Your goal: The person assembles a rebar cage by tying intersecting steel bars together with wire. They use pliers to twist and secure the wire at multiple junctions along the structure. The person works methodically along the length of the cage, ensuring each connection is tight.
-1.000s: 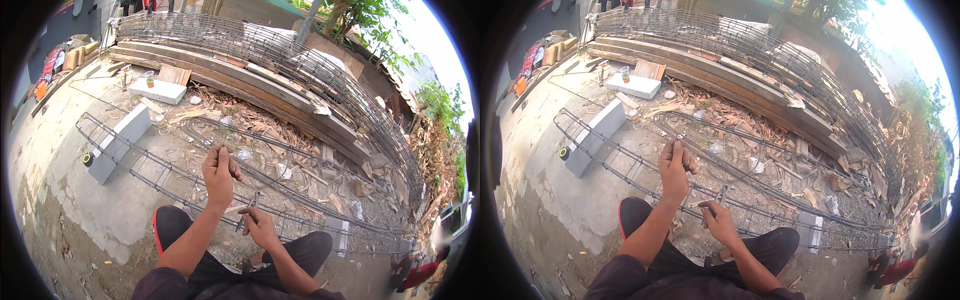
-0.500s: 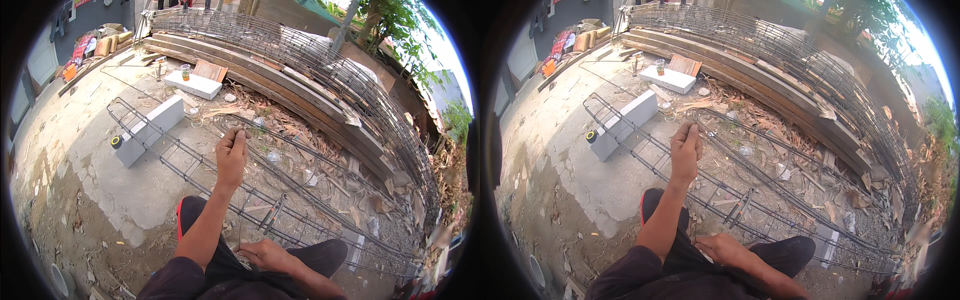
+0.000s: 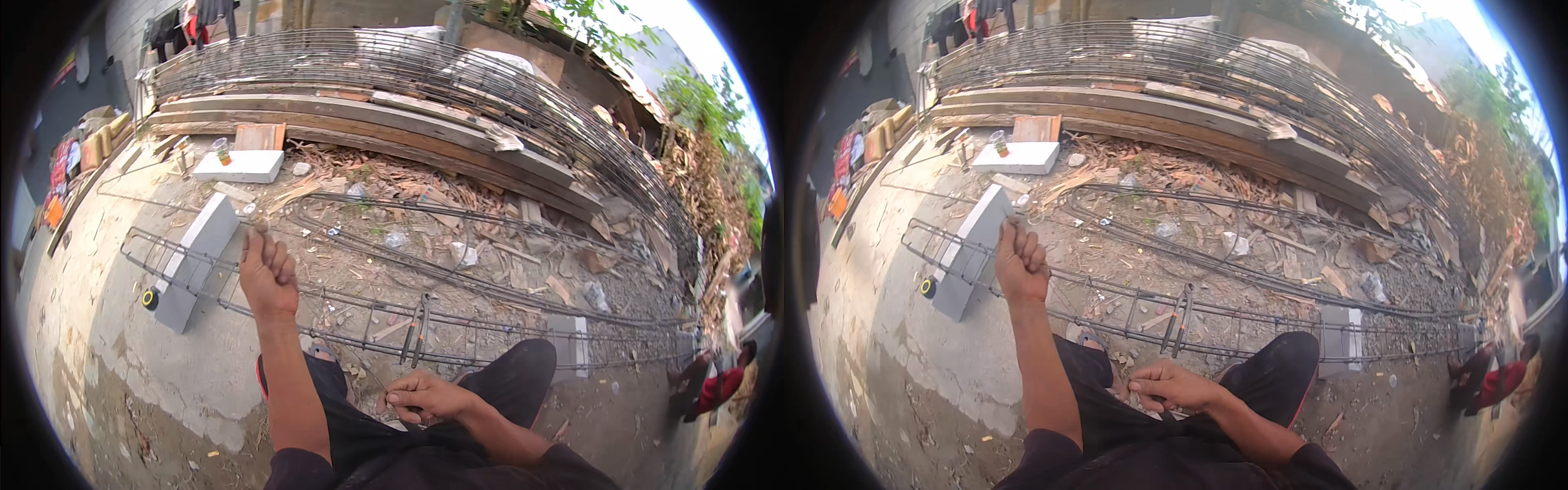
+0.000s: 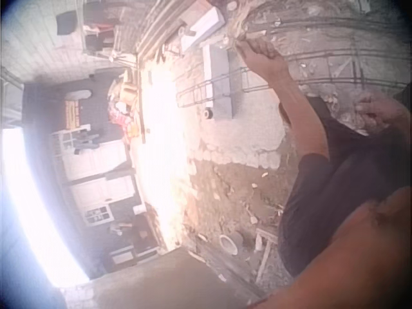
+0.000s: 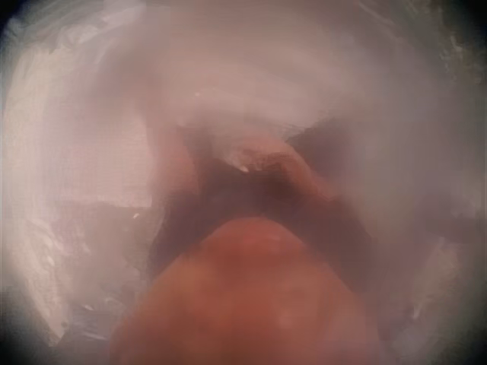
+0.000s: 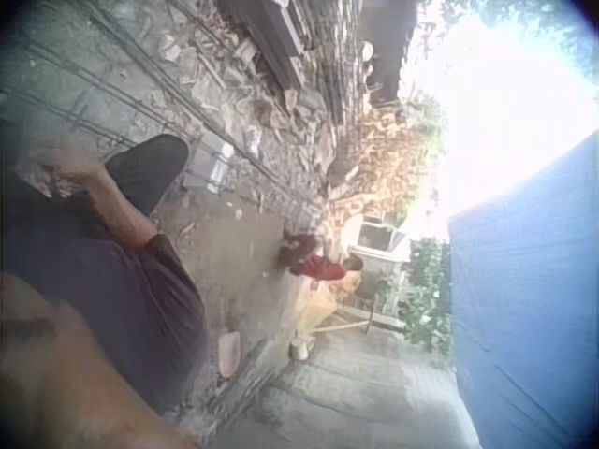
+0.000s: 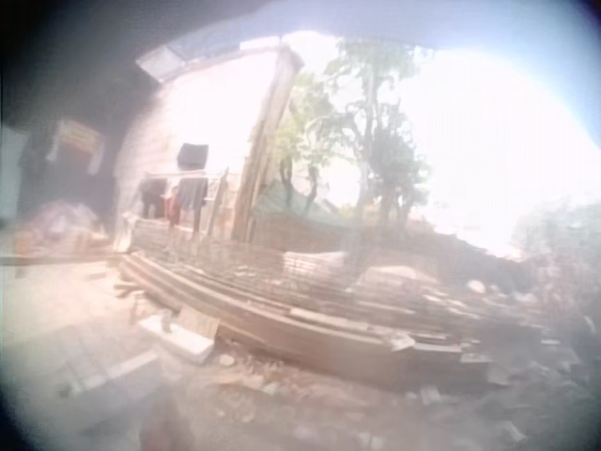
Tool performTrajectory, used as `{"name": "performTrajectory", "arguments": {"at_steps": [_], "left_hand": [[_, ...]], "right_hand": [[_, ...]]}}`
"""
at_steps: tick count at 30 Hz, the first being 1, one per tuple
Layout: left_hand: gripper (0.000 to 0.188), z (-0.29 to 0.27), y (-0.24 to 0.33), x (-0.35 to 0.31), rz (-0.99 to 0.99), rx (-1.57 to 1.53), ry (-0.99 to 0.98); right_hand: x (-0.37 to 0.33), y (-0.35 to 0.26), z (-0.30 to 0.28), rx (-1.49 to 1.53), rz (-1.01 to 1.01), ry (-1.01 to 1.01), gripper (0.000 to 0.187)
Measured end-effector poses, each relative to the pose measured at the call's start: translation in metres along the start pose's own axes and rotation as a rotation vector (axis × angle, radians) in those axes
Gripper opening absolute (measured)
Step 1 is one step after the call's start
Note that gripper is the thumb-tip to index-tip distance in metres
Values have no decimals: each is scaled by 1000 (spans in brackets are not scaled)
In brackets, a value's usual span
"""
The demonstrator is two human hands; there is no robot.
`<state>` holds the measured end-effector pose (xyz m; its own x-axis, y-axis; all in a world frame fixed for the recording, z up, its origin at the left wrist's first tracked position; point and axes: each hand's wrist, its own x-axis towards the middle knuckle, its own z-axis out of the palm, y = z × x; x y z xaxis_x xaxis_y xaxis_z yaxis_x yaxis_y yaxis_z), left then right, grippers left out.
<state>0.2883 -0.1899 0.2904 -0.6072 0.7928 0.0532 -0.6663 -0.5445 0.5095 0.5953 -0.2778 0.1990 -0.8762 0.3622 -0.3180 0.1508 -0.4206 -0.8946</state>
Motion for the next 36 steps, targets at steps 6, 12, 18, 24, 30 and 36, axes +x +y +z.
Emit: {"name": "performTrajectory", "arguments": {"at_steps": [6,12,18,24,30,36], "left_hand": [[54,16,-75,-34,-466,161,-126],[65,24,-65,-32,-220,44,-89],[56,23,-51,-24,60,239,113],[58,-3,-10,10,28,162,241],[60,-31,-9,29,-50,140,185],[66,-11,-9,17,46,117,201]], "right_hand": [[12,-33,-22,-91,-135,283,31],[15,-14,-9,197,-41,388,30],[12,18,-13,162,-140,275,33],[-3,49,7,144,-366,267,34],[-26,43,16,259,-120,87,37],[-37,48,16,163,-355,187,34]]}}
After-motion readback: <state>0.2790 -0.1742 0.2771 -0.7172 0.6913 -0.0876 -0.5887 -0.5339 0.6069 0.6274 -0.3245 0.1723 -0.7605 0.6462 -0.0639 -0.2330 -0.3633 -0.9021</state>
